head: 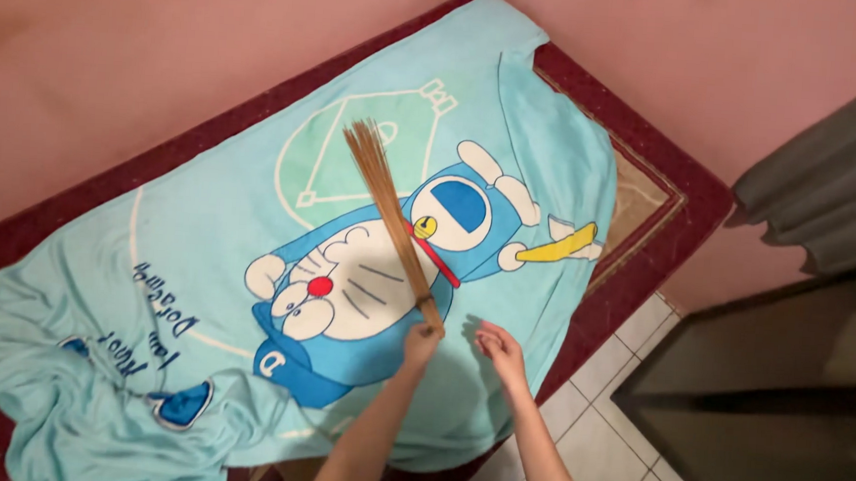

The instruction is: The person removes several pillows and a bundle of sticks from a bed and places them on the floor. Then the person spreads a light blue Doraemon sheet over the mattress and smooths it out by hand.

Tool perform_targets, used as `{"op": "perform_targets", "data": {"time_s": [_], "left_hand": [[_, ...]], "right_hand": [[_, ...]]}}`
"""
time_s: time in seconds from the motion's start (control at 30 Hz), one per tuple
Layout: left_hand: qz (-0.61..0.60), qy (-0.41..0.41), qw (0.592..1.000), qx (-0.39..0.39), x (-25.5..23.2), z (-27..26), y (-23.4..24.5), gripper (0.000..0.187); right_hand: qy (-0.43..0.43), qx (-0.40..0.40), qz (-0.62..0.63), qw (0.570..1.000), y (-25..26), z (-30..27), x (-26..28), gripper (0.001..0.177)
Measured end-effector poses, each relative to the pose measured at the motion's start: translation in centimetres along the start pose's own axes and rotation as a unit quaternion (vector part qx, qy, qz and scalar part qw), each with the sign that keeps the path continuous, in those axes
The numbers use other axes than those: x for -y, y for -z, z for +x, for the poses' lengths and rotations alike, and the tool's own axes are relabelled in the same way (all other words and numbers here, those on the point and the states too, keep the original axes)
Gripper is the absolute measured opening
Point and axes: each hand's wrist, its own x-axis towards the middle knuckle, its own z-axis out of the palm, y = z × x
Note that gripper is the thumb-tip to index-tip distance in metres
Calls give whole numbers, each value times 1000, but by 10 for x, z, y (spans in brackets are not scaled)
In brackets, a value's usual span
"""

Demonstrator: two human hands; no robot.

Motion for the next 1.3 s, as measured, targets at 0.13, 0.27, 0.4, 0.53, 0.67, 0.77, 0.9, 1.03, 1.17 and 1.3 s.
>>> {"op": "perform_targets", "data": {"time_s": [0.13, 0.27, 0.4, 0.53, 0.67, 0.77, 0.9, 1.03, 1.17, 1.3], "left_hand": [[-93, -67, 993, -39, 20, 39, -33, 22], [90, 3, 995, -32, 6, 44, -31, 101], [10, 89, 991, -96, -55, 9, -10, 84], [128, 122, 981, -84, -13, 54, -25, 87], [-27, 181, 981, -62, -21, 46, -15, 64], [-208, 248, 945, -36, -10, 40, -14, 36], [-329, 174, 926, -60, -16, -16, -4, 33], [-213, 146, 963, -75, -2, -73, -1, 26], [-84, 105, 988, -77, 60, -102, -9, 42], [-69, -14, 997, -18, 62, -185, 12, 34]], "right_hand": [[16, -5, 21, 1000, 34, 31, -28, 41], [8, -25, 2, 1000, 53, 36, -32, 39], [3, -33, 7, 999, 66, 35, -43, 34], [-9, -50, 4, 999, 84, 32, -53, 35], [-31, -98, -8, 995, 77, 8, -20, 34], [-29, -98, 16, 995, 79, 6, -20, 33], [21, -80, 38, 996, 81, 6, -41, 26], [65, -78, 42, 994, 74, -8, -57, 31], [21, -81, 12, 996, 62, -41, -69, 28], [45, -74, -52, 995, 47, -84, -70, 27]]}}
